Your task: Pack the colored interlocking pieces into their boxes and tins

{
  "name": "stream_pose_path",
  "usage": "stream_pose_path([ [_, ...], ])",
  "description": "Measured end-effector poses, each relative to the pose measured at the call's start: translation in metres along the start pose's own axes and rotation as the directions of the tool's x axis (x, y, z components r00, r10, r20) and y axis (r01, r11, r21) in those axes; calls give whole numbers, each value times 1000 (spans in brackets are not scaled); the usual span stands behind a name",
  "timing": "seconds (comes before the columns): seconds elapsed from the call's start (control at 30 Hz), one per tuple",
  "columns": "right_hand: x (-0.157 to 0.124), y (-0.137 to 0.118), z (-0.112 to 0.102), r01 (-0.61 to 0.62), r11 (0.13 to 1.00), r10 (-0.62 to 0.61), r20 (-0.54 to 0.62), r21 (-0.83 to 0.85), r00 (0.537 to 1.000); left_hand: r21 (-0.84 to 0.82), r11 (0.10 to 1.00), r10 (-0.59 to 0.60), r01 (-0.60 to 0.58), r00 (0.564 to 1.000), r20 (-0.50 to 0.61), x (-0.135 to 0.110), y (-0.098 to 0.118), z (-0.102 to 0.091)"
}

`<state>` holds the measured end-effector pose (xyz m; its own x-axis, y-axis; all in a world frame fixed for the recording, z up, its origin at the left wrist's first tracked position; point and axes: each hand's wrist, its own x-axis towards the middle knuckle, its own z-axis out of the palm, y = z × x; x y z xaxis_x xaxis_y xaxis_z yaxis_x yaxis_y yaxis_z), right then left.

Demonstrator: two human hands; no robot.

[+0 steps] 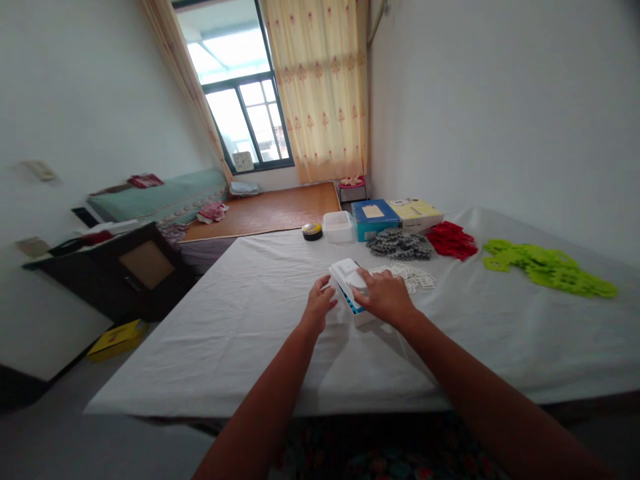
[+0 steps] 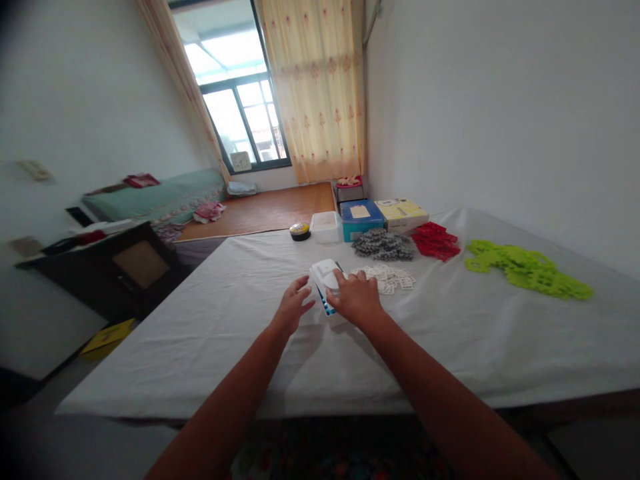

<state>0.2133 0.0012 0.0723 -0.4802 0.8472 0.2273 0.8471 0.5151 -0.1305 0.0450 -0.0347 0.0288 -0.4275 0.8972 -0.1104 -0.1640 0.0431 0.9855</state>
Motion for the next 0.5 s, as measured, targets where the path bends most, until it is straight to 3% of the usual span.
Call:
stream_pose_path([
  [0.1,-5,-1,-5,-1,999,2,16,-37,1000,-24,999,-43,45,995,85,-7,-5,8],
  [0.5,-7,-12,-2,-11,996,9,-22,-93,1000,127,989,57,-70,993,106,-3,-24,9],
])
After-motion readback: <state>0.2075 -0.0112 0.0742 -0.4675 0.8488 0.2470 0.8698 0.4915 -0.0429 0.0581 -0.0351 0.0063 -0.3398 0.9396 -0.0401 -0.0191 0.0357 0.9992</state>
